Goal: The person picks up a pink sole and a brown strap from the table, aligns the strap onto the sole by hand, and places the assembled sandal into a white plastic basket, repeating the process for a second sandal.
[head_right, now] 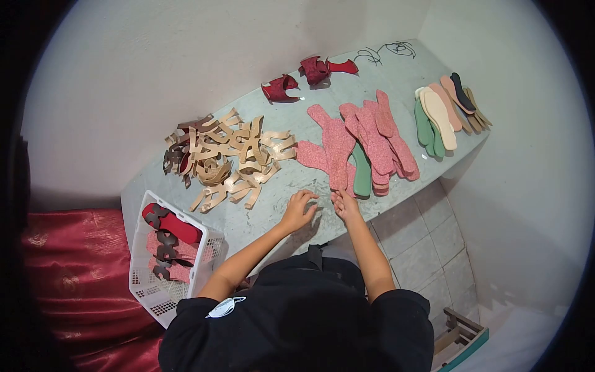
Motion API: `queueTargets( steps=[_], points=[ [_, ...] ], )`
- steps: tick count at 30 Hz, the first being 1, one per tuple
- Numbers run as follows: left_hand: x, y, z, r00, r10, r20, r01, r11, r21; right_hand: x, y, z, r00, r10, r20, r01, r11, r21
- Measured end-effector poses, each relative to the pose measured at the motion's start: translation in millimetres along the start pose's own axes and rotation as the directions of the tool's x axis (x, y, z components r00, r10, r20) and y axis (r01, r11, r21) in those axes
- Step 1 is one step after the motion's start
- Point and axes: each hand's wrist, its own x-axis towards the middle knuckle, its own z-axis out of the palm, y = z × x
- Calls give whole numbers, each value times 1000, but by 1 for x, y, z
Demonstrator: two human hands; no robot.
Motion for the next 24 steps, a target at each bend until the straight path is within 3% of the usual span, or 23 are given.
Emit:
queueTargets(
  steps=[8,9,11,12,13,14,15,17,19,24],
  points=[
    [3,-12,13,998,-12,-66,8,998,-54,-7,6,6,997,-54,47,55,998,-27],
    [4,-20,17,997,-15,-71,11,999,-53,-12,10,9,989,-115,92,117,993,-21],
    [7,-36,25,982,-164,-96,125,938,-323,-20,18,15,975,-171,143,175,984,-17],
    [9,-35,22,981,-168,-102,127,938,-322,-26,22,18,957,-205,206,211,977,-11],
    [12,-33,16,915,-402,35,353,754,-554,-32,24,23,935,-235,267,245,970,-3],
    [14,-30,11,792,-567,225,533,464,-707,-39,25,27,920,-244,308,252,968,14],
    [16,-32,8,789,-573,222,534,460,-709,-40,28,29,920,-236,311,246,969,8],
    [20,-34,-1,784,-577,229,479,329,-814,-41,31,34,865,-189,464,181,982,63],
    [25,-25,-13,775,-600,201,459,315,-831,-54,31,45,852,-153,500,147,988,52],
    [26,-12,-41,818,-561,122,294,227,-928,-62,36,59,775,-11,632,177,963,-201]
  ],
)
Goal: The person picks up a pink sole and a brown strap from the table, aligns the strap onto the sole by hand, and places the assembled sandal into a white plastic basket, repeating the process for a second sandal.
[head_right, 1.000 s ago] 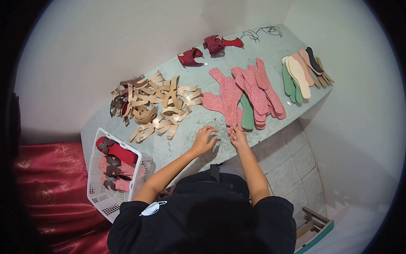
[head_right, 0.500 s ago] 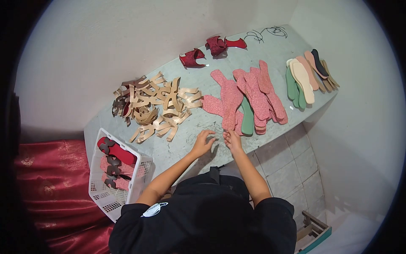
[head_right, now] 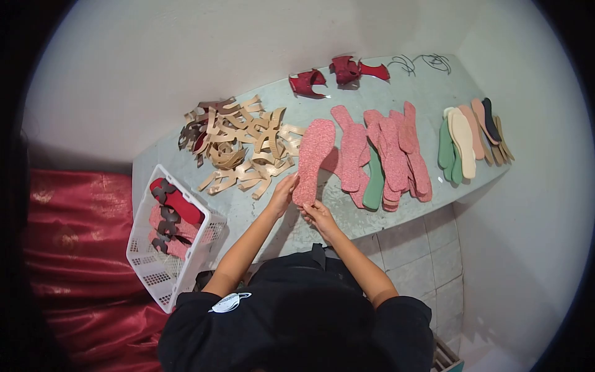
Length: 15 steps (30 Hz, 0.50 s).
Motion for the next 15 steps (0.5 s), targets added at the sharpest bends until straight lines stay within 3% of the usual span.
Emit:
queueTargets(
  steps=[4,13,15],
  points=[
    [-5,10,-12,993,121,-15,-122,991,-53,4,-1,15,997,58,58,-41,967,-250],
    [-16,22,-46,972,219,-79,-224,973,-56,31,5,26,964,145,224,-6,850,-526],
    [-19,24,-52,966,238,-100,-245,968,-57,37,7,31,964,117,238,24,854,-519]
  ],
)
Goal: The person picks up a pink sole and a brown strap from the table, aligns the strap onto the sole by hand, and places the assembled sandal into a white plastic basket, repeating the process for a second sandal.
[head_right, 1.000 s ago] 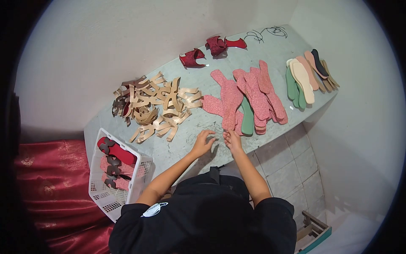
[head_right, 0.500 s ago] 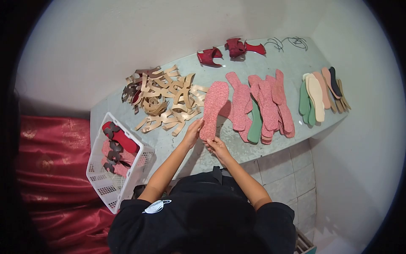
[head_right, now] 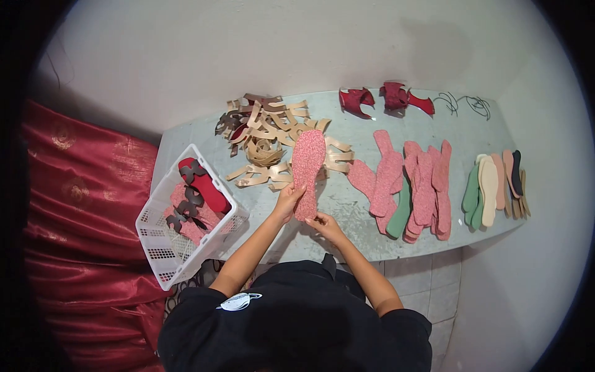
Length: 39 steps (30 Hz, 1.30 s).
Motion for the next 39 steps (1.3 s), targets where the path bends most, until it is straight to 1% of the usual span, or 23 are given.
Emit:
queueTargets(
  steps=[4,8,10,11,13,14,16,17,18,19,20,21,23,24,26,28,30,32,34,35,36,38,39],
  points=[
    [-3,11,-15,998,60,-17,-60,998,-23,20,-9,10,996,-88,-28,90,994,57],
    [-1,31,-36,994,104,21,-105,993,55,46,-24,21,995,-99,7,98,990,105],
    [3,45,-50,996,20,92,-37,982,185,57,-36,30,993,-118,-16,119,990,80],
    [5,52,-58,996,29,85,-44,982,184,64,-39,33,993,-119,-5,119,990,76],
    [15,73,-75,1000,0,-1,0,949,314,80,-44,38,989,-147,-31,149,988,41],
    [23,84,-86,1000,7,-5,-5,949,315,87,-46,40,988,-150,-24,151,988,40],
    [49,99,-122,986,70,-150,10,880,474,100,-50,45,988,-151,-42,152,988,39],
    [63,104,-139,967,199,-160,-73,815,575,105,-51,46,987,-158,-37,160,987,35],
    [81,104,-164,965,210,-158,-83,813,577,111,-50,48,985,-165,-42,167,986,31],
    [100,105,-192,921,372,-118,-147,611,778,115,-50,50,984,-173,-46,174,984,26],
    [113,110,-212,860,509,-37,-172,356,918,119,-49,52,982,-183,-41,184,983,22],
    [120,119,-225,855,518,-33,-179,353,919,122,-48,54,984,-176,-40,177,984,15],
    [134,135,-243,932,327,-156,139,77,987,125,-44,56,984,-176,-37,176,984,2],
    [140,143,-244,929,336,-154,135,77,988,126,-43,58,987,-150,-58,152,988,22],
    [144,154,-245,941,169,-293,315,-121,941,129,-36,61,990,-125,-71,128,991,40],
    [154,155,-253,939,125,-322,335,-107,936,132,-28,56,996,-76,-44,78,996,41],
    [161,157,-256,933,58,-356,361,-152,920,135,-21,51,995,-91,-39,93,994,54],
    [165,160,-260,936,53,-348,352,-151,924,139,-16,47,999,-36,-19,37,998,56],
    [173,157,-271,932,-7,-361,354,-184,917,139,-21,50,999,-20,-25,21,999,44],
    [174,152,-275,935,104,-340,352,-141,925,139,-22,52,999,-17,-33,18,999,47],
    [176,153,-276,935,103,-341,352,-137,926,140,-22,51,999,-12,-39,14,999,52],
    [180,159,-282,931,300,-205,250,-120,961,143,-20,49,1000,-1,-24,3,998,59],
    [183,164,-285,934,294,-205,250,-122,961,143,-23,52,1000,-8,-23,9,998,64]
  ],
)
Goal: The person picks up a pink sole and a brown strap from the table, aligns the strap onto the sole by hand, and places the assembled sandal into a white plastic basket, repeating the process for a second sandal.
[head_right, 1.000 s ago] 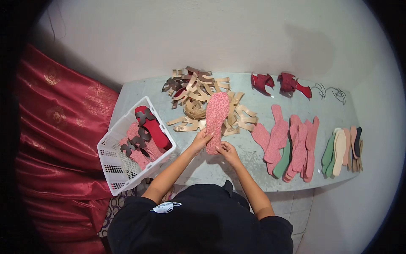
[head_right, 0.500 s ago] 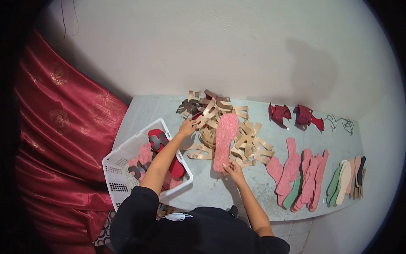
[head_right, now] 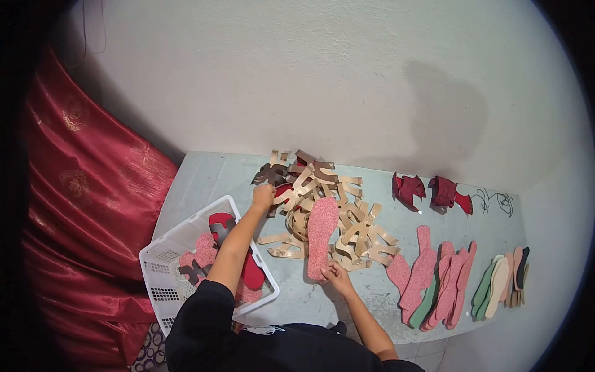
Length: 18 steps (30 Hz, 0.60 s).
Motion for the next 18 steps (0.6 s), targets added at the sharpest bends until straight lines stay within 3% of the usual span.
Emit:
queueTargets(
  steps=[2,8,11,15,17,18],
  points=[
    [12,-3,-6,931,192,-309,-172,981,92,1,-2,2,1000,1,-7,-1,1000,10],
    [20,33,-82,851,386,-355,-324,920,222,6,-6,-2,997,-33,-63,35,999,31],
    [17,67,-113,821,427,-379,-315,892,323,3,-8,-3,993,-65,-97,71,996,58],
    [19,91,-139,835,402,-375,-292,903,316,-3,-4,-4,991,-21,-131,29,998,61],
    [18,99,-151,728,451,-517,-321,890,324,-5,-6,-1,992,-1,-126,10,997,75],
    [13,106,-159,727,454,-515,-325,888,325,-5,-6,0,994,-3,-111,12,997,79]
  ],
)
